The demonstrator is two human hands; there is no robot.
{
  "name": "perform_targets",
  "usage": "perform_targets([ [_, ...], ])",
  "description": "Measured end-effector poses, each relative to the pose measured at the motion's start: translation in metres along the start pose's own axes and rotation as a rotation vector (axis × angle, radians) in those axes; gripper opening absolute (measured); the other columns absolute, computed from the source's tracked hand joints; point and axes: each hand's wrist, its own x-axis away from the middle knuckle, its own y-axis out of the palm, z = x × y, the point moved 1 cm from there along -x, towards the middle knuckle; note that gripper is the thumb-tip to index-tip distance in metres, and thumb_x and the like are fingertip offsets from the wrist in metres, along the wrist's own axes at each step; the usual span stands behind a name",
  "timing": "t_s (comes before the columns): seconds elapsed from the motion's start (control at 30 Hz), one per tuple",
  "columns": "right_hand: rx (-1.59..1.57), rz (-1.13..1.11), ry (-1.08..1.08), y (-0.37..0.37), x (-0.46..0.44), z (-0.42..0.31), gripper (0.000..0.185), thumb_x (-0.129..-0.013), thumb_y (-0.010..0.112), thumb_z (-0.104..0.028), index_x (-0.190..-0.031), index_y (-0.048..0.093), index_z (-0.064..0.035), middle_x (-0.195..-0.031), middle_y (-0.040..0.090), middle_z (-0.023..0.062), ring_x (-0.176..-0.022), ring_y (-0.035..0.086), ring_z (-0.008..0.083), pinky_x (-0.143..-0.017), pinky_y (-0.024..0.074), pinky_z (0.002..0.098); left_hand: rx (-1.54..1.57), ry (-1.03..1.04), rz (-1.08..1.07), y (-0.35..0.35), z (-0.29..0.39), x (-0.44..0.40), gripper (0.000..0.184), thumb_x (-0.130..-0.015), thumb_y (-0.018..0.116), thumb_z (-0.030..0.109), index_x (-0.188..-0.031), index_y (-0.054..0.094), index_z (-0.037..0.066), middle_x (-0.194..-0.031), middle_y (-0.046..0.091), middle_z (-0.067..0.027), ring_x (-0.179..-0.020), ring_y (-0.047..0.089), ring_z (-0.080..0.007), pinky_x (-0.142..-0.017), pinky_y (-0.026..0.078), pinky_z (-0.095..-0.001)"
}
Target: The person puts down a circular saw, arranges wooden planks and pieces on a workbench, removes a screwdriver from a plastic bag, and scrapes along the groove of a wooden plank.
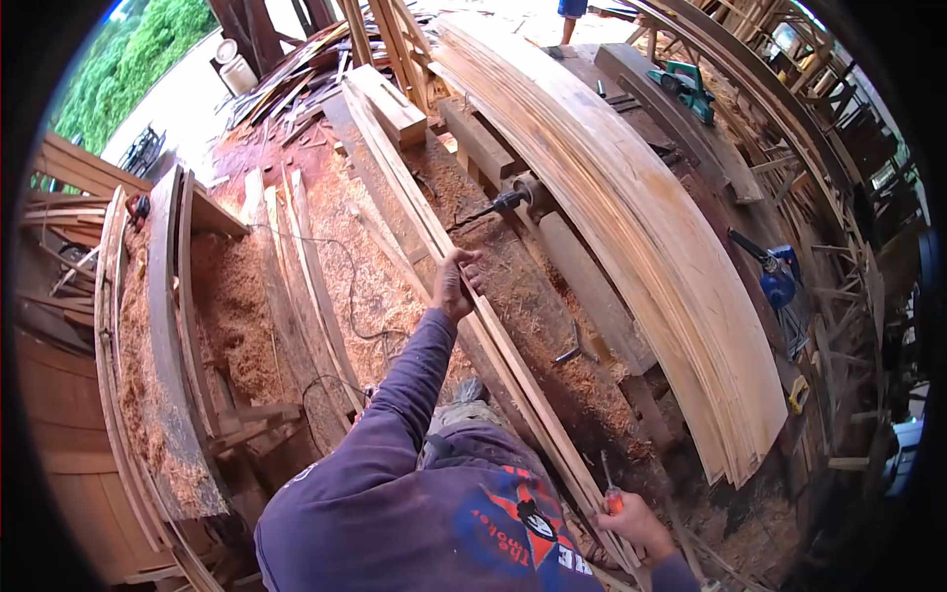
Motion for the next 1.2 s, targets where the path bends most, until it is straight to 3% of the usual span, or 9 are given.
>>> perform_targets([
  [0.13,0.039,0.087,-0.031,0.014,-0.041,0.035,0.021,-0.079,0.077,-0.013,-0.075,0.058,-0.0055,-0.07,0.058,-0.0033,-0.067,0.052,0.0054,-0.059,0.0452,0.0275,-0.167,-0.009,0.223,-0.021,-0.008,0.004,0.025,-0.078,0.06,0.022,-0.097,0.057,0.007,-0.061,0.033,0.0054,-0.048,0.033,-0.0108,-0.045,0.029,-0.029],
  [0.17,-0.004,0.055,0.003,0.014,-0.035,0.028,0.023,-0.077,0.08,-0.011,-0.074,0.058,-0.0059,-0.071,0.059,-0.0026,-0.067,0.054,0.0056,-0.06,0.0458,0.0273,-0.12,-0.007,0.215,-0.017,-0.007,0.005,0.014,-0.081,0.06,0.019,-0.086,0.047,0.013,-0.06,0.032,0.0073,-0.046,0.032,-0.0072,-0.042,0.026,-0.0249],
  [0.33,-0.049,-0.176,0.086,-0.016,0.042,-0.03,0.028,-0.073,0.085,-0.007,-0.071,0.057,-0.0077,-0.069,0.057,-0.0036,-0.065,0.054,0.0049,-0.059,0.0448,0.0251,0.184,-0.053,0.014,0.041,0.032,0.026,0.02,-0.086,0.058,0.018,-0.077,0.041,0.018,-0.058,0.028,0.0092,-0.043,0.028,-0.005,-0.038,0.024,-0.0227],
  [0.47,0.033,-0.023,0.001,-0.026,0.043,-0.041,0.028,-0.077,0.081,-0.011,-0.072,0.054,-0.0064,-0.069,0.053,-0.0051,-0.064,0.046,0.0053,-0.059,0.0403,0.0258,0.204,0.084,-0.155,0.025,0.019,0.021,0.011,-0.092,0.056,0.016,-0.087,0.046,0.015,-0.057,0.028,0.0084,-0.041,0.027,-0.0052,-0.038,0.024,-0.0236],
  [0.63,0.128,0.04,0.007,-0.017,-0.037,0.025,0.021,-0.072,0.077,-0.012,-0.079,0.06,-0.0026,-0.07,0.06,0.0,-0.067,0.051,0.0073,-0.062,0.046,0.029,-0.182,0.137,0.479,0.0,-0.019,-0.001,0.011,-0.089,0.062,0.02,-0.09,0.054,0.012,-0.056,0.035,0.0041,-0.041,0.033,-0.0109,-0.038,0.027,-0.0292],
  [0.77,-0.208,-0.082,0.095,-0.034,0.009,-0.014,0.032,-0.069,0.085,-0.011,-0.072,0.053,-0.0096,-0.068,0.049,-0.0054,-0.065,0.047,0.0059,-0.059,0.0393,0.0268,-0.106,0.102,0.348,0.035,0.008,0.025,0.012,-0.092,0.059,0.021,-0.091,0.048,0.015,-0.059,0.031,0.0074,-0.044,0.03,-0.0061,-0.037,0.024,-0.024],
  [0.97,0.099,0.003,0.103,-0.061,0.061,-0.029,0.033,-0.071,0.088,-0.02,-0.075,0.057,-0.0065,-0.07,0.052,-0.0052,-0.064,0.046,0.0056,-0.059,0.0417,0.0263,0.145,0.101,0.022,0.048,0.01,0.034,0.013,-0.092,0.057,0.022,-0.096,0.05,0.012,-0.06,0.031,0.0075,-0.042,0.03,-0.0071,-0.038,0.026,-0.0259],
  [1.13,0.135,-0.118,0.059,-0.061,0.029,0.041,0.029,-0.071,0.085,-0.018,-0.077,0.059,-0.0066,-0.07,0.054,-0.0041,-0.066,0.049,0.0067,-0.06,0.0437,0.0279,-0.216,0.216,0.215,0.075,-0.039,0.075,0.026,-0.09,0.053,0.019,-0.113,0.053,0.005,-0.06,0.031,0.0073,-0.041,0.03,-0.0081,-0.038,0.027,-0.0266],
  [1.2,0.033,0.029,0.201,-0.056,0.035,0.106,0.026,-0.068,0.082,-0.007,-0.076,0.058,-0.0069,-0.07,0.052,-0.007,-0.064,0.048,0.0058,-0.058,0.0416,0.0269,-0.202,0.29,0.063,0.106,-0.053,0.121,0.035,-0.092,0.053,0.024,-0.119,0.05,0.001,-0.059,0.032,0.0058,-0.04,0.032,-0.0106,-0.037,0.03,-0.0283],
])
